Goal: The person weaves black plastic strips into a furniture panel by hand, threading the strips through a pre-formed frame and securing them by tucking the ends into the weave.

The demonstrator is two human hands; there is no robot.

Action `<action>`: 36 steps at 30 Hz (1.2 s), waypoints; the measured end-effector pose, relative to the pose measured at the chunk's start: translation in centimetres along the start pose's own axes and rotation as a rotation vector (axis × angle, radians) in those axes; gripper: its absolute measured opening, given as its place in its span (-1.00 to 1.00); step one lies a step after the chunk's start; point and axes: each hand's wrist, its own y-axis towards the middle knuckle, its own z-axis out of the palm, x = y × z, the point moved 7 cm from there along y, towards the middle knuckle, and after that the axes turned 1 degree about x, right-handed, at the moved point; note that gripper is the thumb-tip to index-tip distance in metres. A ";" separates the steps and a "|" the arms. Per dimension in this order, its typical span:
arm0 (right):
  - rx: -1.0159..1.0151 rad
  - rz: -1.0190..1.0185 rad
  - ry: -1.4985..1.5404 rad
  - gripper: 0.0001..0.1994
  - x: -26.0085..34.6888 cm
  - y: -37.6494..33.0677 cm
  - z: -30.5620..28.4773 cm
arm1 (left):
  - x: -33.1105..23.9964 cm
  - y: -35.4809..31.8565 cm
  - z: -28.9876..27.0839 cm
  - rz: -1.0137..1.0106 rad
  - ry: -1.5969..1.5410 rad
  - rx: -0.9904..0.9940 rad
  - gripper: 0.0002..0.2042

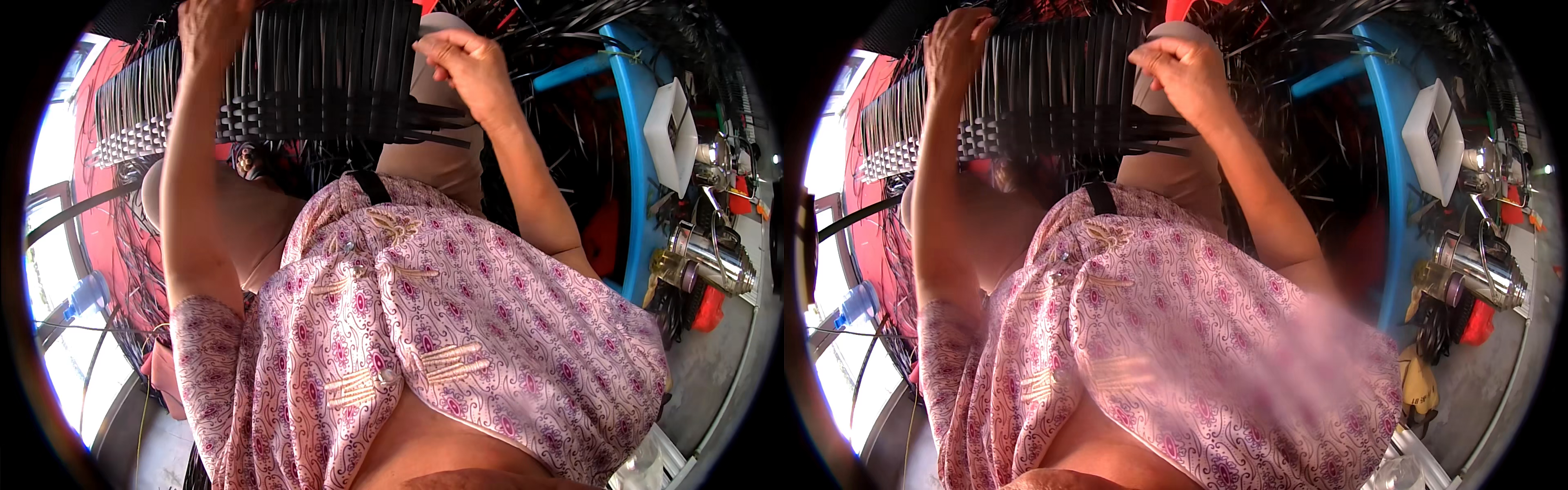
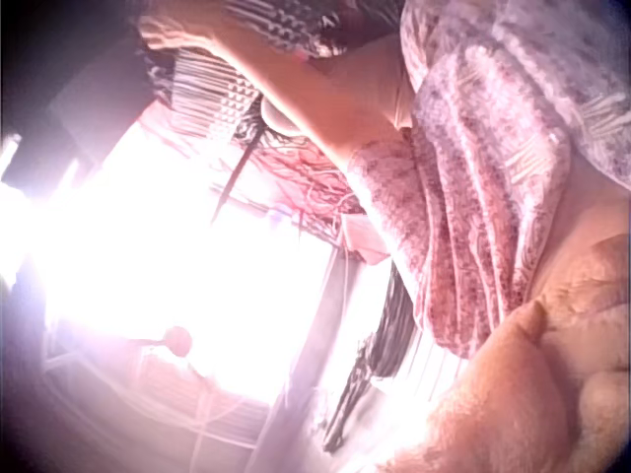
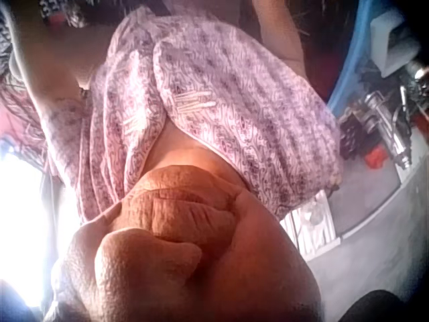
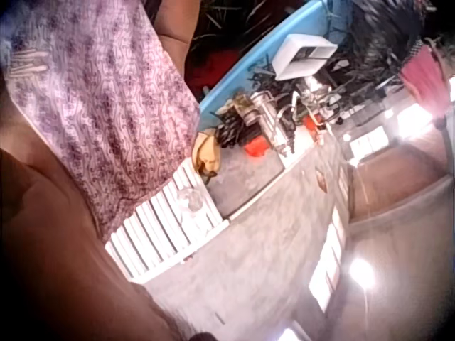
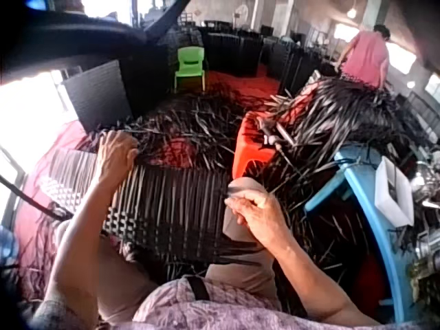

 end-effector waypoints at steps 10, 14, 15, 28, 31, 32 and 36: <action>-0.059 -0.031 -0.043 -0.80 -0.4 -1.2 1.8 | -15.9 -2.8 -2.8 -0.603 -0.591 0.567 -0.74; -0.080 -0.039 -0.046 -0.80 -0.8 -1.1 2.0 | -16.7 -2.4 -2.4 -0.580 -0.525 0.645 -0.67; -0.087 -0.038 -0.053 -0.80 -0.8 -1.1 2.0 | -16.9 -2.2 -2.4 -0.570 -0.526 0.656 -0.68; -0.079 -0.180 -0.451 -0.81 1.7 -1.2 3.4 | -15.6 -3.9 -1.7 -0.907 -0.884 0.620 -0.77; -0.122 -0.312 -0.521 -0.81 2.6 -1.2 3.7 | -15.5 -4.0 -1.3 -0.876 -0.873 0.665 -0.75; -0.112 -0.306 -0.551 -0.81 2.6 -0.9 3.9 | -15.4 -4.1 -0.9 -0.865 -0.869 0.688 -0.73; -0.024 -0.259 -0.605 -0.81 3.2 -0.6 4.3 | -15.1 -4.2 -0.6 -0.795 -0.868 0.773 -0.72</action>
